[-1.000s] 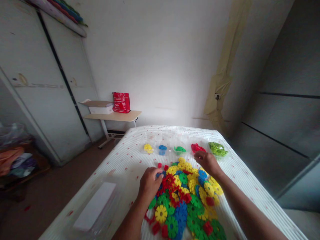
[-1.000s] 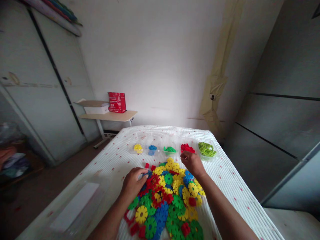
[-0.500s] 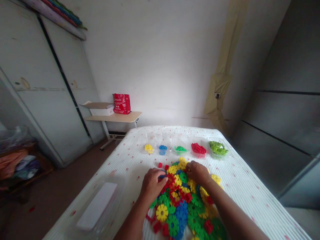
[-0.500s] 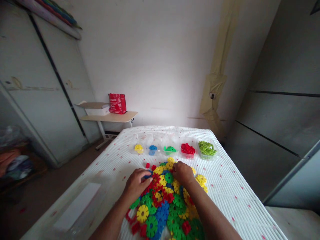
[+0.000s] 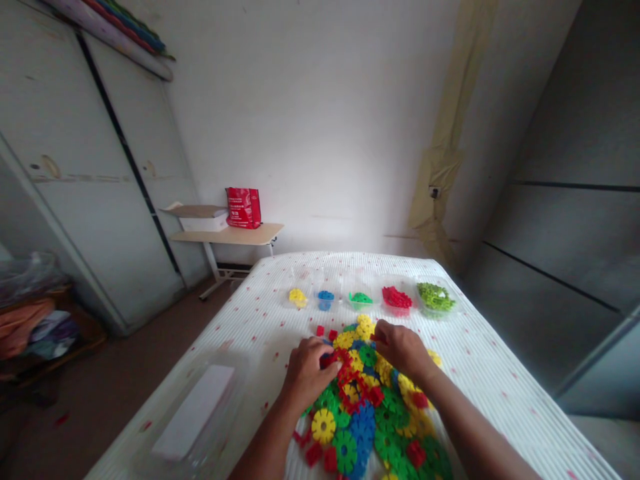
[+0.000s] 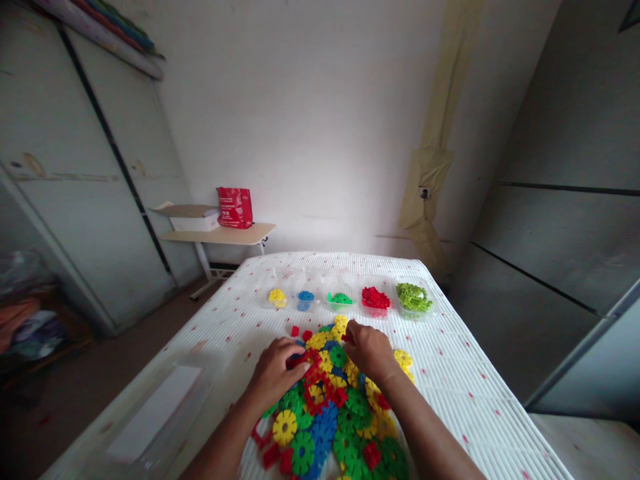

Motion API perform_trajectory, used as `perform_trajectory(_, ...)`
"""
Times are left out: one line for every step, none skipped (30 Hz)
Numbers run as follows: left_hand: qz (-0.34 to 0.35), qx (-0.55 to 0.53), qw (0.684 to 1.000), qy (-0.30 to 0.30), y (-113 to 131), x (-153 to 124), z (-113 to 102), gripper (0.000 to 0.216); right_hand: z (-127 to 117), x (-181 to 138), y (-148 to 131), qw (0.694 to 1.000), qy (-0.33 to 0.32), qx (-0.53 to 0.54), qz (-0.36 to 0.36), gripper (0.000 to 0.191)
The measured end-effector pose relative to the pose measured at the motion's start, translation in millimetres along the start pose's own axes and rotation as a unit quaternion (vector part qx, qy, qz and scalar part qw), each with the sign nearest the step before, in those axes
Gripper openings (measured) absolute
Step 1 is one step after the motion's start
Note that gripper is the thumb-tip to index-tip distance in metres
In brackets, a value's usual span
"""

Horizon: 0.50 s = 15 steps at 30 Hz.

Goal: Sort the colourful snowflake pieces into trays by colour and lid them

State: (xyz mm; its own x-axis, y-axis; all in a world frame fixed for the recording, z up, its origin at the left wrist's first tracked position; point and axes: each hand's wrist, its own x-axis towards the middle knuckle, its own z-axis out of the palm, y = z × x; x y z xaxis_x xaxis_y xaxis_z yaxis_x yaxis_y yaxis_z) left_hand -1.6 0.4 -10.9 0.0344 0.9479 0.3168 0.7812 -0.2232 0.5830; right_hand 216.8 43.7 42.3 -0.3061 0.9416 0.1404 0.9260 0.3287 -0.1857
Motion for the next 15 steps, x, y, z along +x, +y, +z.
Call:
perform_trajectory(-0.001, 0.004, 1.0, 0.001, 0.3, 0.0, -0.2, 0.018, -1.4, -1.9, -1.4, 1.0, -0.008, -0.004, -0.002, 0.012)
perform_trajectory(-0.005, 0.01, 1.0, 0.002, 0.1, 0.2, -0.7, 0.017, -3.6, -4.2, -3.4, 1.0, -0.014, -0.001, -0.011, 0.016)
perform_trajectory(-0.011, 0.018, 1.0, 0.003, -0.5, 0.6, -1.2, 0.016, -6.6, -7.0, -6.1, 0.999, -0.021, 0.009, -0.026, 0.02)
perform_trajectory(-0.018, 0.024, 1.0, 0.003, -1.5, 1.2, -2.0, 0.015, -10.1, -10.3, -9.6, 0.998, -0.03, 0.023, -0.05, 0.025)
perform_trajectory(-0.025, 0.03, 0.999, 0.005, -2.9, 1.9, -2.8, 0.015, -13.9, -13.9, -13.9, 0.995, -0.041, 0.039, -0.082, 0.03)
perform_trajectory(-0.031, 0.036, 0.999, 0.006, -4.6, 2.6, -3.7, 0.015, -17.4, -17.9, -18.8, 0.99, -0.058, 0.052, -0.12, 0.033)
perform_trajectory(-0.038, 0.04, 0.998, 0.009, -6.4, 3.3, -4.5, 0.016, -19.9, -22.1, -24.1, 0.982, -0.079, 0.062, -0.162, 0.035)
perform_trajectory(-0.044, 0.044, 0.998, 0.013, -8.2, 3.8, -5.2, 0.017, -21.1, -26.2, -29.4, 0.972, -0.1, 0.066, -0.202, 0.037)
perform_trajectory(-0.049, 0.046, 0.998, 0.015, -9.8, 4.2, -5.6, 0.018, -20.5, -30.1, -34.4, 0.963, -0.116, 0.063, -0.234, 0.039)
perform_trajectory(-0.054, 0.047, 0.997, 0.016, -11.2, 4.5, -5.8, 0.019, -18.0, -33.6, -38.8, 0.957, -0.127, 0.055, -0.256, 0.042)
perform_trajectory(-0.057, 0.048, 0.997, 0.016, -12.3, 4.5, -5.7, 0.02, -13.8, -36.6, -42.4, 0.954, -0.133, 0.043, -0.266, 0.046)
perform_trajectory(-0.059, 0.048, 0.997, 0.015, -13.1, 4.4, -5.4, 0.02, -8.4, -39.1, -45.1, 0.955, -0.132, 0.029, -0.264, 0.048)
perform_trajectory(-0.06, 0.048, 0.997, 0.013, -13.6, 4.2, -5.0, 0.021, -2.4, -40.9, -46.9, 0.958, -0.126, 0.016, -0.255, 0.049)
perform_trajectory(-0.061, 0.048, 0.997, 0.009, -13.8, 3.9, -4.7, 0.021, 3.4, -42.1, -47.9, 0.962, -0.12, 0.006, -0.245, 0.048)
perform_trajectory(-0.061, 0.047, 0.997, 0.005, -13.7, 3.6, -4.4, 0.021, 8.4, -42.9, -48.3, 0.964, -0.118, 0.0, -0.237, 0.047)
